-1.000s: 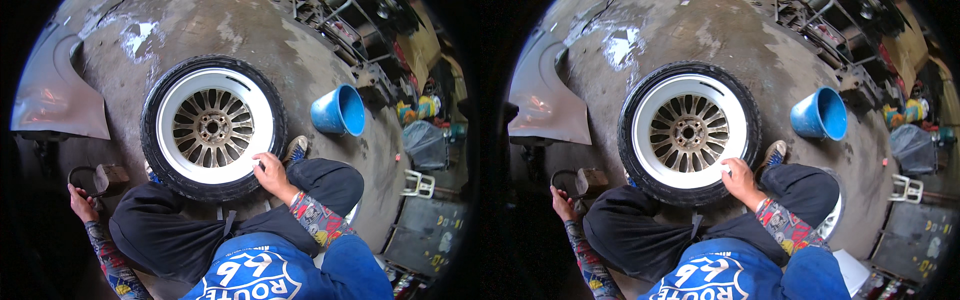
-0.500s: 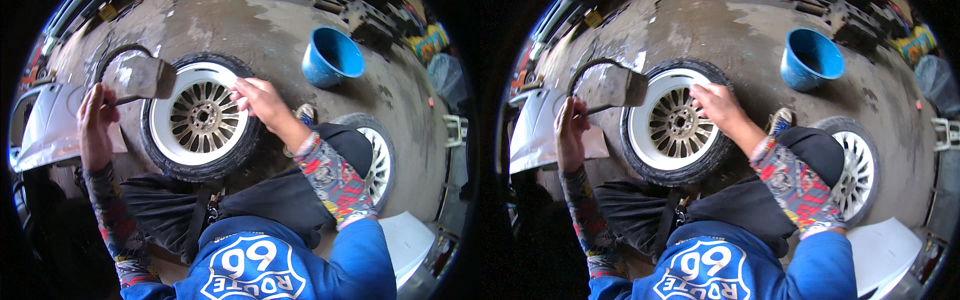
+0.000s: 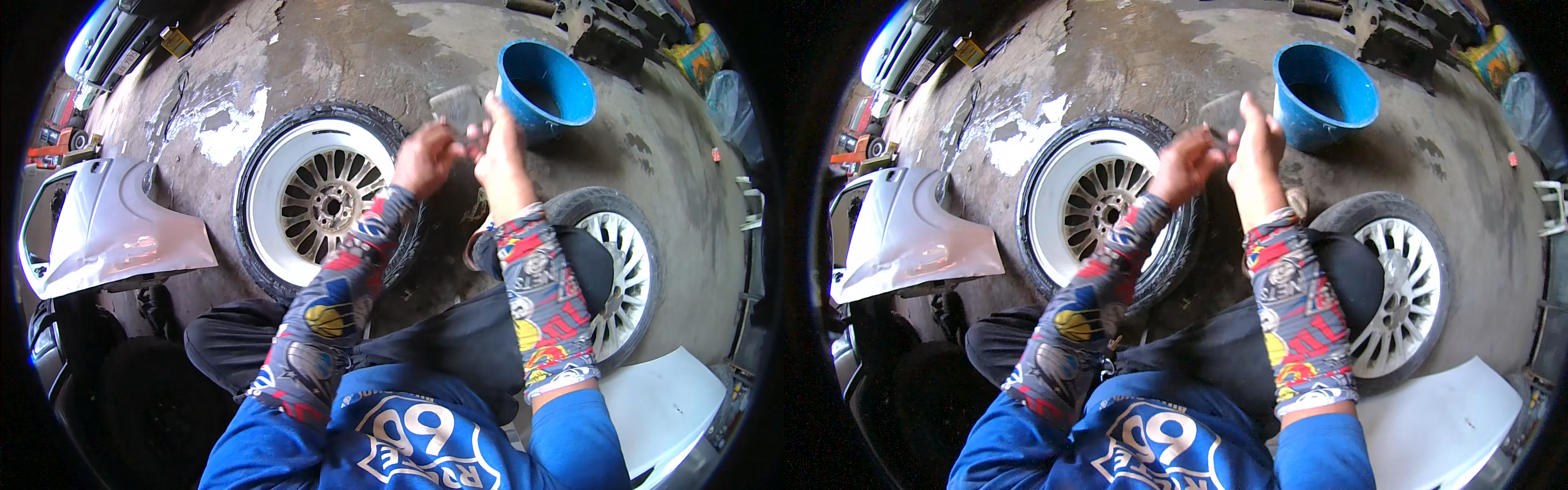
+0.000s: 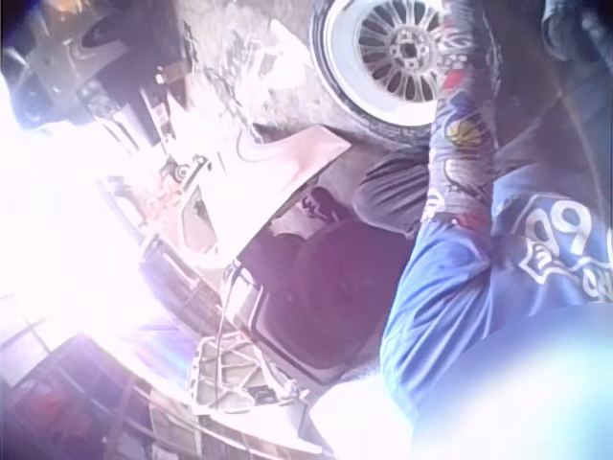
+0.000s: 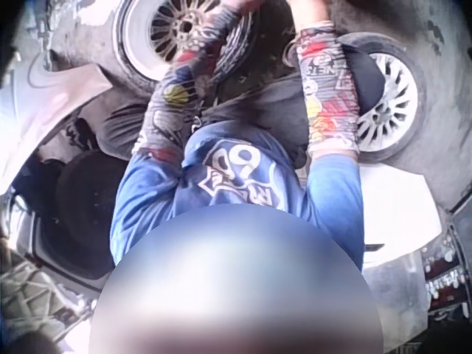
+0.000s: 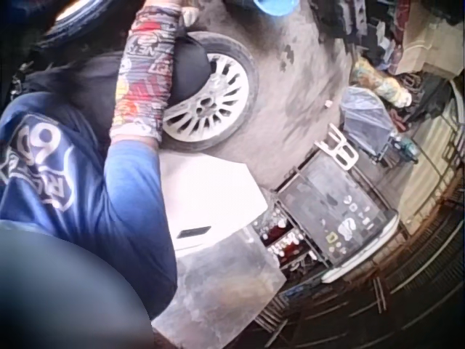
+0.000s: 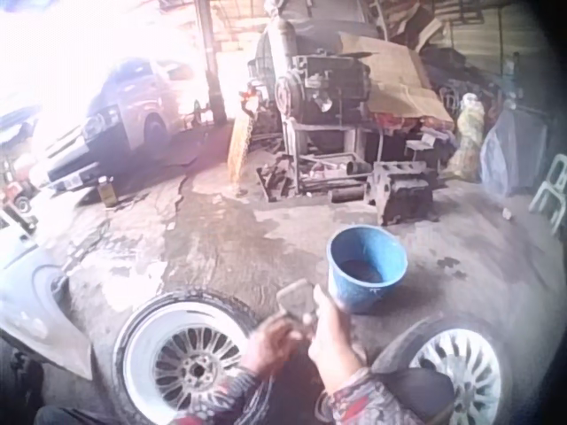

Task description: The person pours water from a plastic bottle onto a car tire and scrubs the rim and tire surface with a black sponge. The person repeatedly wets and scrubs the tire, then places the bottle inside the tire.

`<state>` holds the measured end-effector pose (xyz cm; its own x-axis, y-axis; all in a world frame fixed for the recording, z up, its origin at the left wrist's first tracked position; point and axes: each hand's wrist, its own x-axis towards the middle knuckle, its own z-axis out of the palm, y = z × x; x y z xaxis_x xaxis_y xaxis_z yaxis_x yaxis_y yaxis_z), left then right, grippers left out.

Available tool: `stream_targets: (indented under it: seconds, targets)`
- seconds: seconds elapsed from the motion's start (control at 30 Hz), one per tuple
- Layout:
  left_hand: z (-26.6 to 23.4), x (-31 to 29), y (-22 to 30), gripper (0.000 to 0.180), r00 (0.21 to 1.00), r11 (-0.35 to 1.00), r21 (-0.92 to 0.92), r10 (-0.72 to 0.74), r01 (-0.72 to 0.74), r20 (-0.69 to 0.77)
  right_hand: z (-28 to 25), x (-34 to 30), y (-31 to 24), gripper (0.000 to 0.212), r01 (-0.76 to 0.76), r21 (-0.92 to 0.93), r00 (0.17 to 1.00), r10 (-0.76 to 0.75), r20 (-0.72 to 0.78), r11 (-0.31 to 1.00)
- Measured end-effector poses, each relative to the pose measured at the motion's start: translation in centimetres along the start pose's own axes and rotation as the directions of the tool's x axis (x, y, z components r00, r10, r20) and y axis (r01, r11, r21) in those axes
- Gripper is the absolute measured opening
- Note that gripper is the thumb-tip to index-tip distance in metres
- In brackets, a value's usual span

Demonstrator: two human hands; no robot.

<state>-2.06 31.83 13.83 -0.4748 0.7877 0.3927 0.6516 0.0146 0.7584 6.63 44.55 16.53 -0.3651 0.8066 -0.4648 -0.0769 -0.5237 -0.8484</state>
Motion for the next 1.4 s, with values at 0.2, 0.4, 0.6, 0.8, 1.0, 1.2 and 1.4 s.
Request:
stream_targets:
  seconds: [0.2, 0.4, 0.6, 0.8, 1.0, 1.2, 1.4]
  targets:
    - [5.3, -9.4, -1.3, 0.037, 0.865, 0.881, 0.427, -0.366, 0.204, 0.343, -8.8, 5.3, 16.1, 0.049, -0.443, -0.252, 0.889, 0.385, -0.248, 0.861]
    - [-5.3, -17.9, -0.8, 0.024, 0.907, 0.92, 0.202, -0.373, 0.335, 0.197, -7.6, 0.7, 20.2, 0.045, -0.47, -0.644, 0.81, 0.005, -0.586, 0.604]
    - [-13.5, -21.9, 0.0, 0.03, 0.538, 0.534, -0.087, -0.843, 0.841, 0.022, -4.3, -5.1, 24.8, 0.042, -0.316, -0.737, 0.857, -0.153, -0.491, 0.598]
    - [-16.3, -17.4, 2.0, 0.031, 0.635, 0.685, 0.215, -0.727, 0.696, 0.259, -9.1, -3.7, 37.0, 0.058, -0.763, 0.225, 0.527, 0.785, -0.325, 0.606]
    - [-18.6, -14.1, -0.6, 0.036, 0.621, 0.689, 0.27, -0.724, 0.673, 0.301, -13.4, 0.8, 40.9, 0.068, -0.764, 0.256, 0.579, 0.804, -0.133, 0.593]
    - [-16.1, -14.5, -4.4, 0.045, 0.493, 0.556, 0.087, -0.79, 0.827, 0.366, -11.5, -1.3, 40.7, 0.063, -0.609, 0.42, 0.729, 0.683, -0.036, 0.673]
    - [-16.0, -15.8, -5.5, 0.033, 0.431, 0.464, 0.032, -0.844, 0.885, 0.319, -10.3, -1.8, 39.3, 0.065, -0.522, 0.422, 0.763, 0.627, -0.157, 0.741]
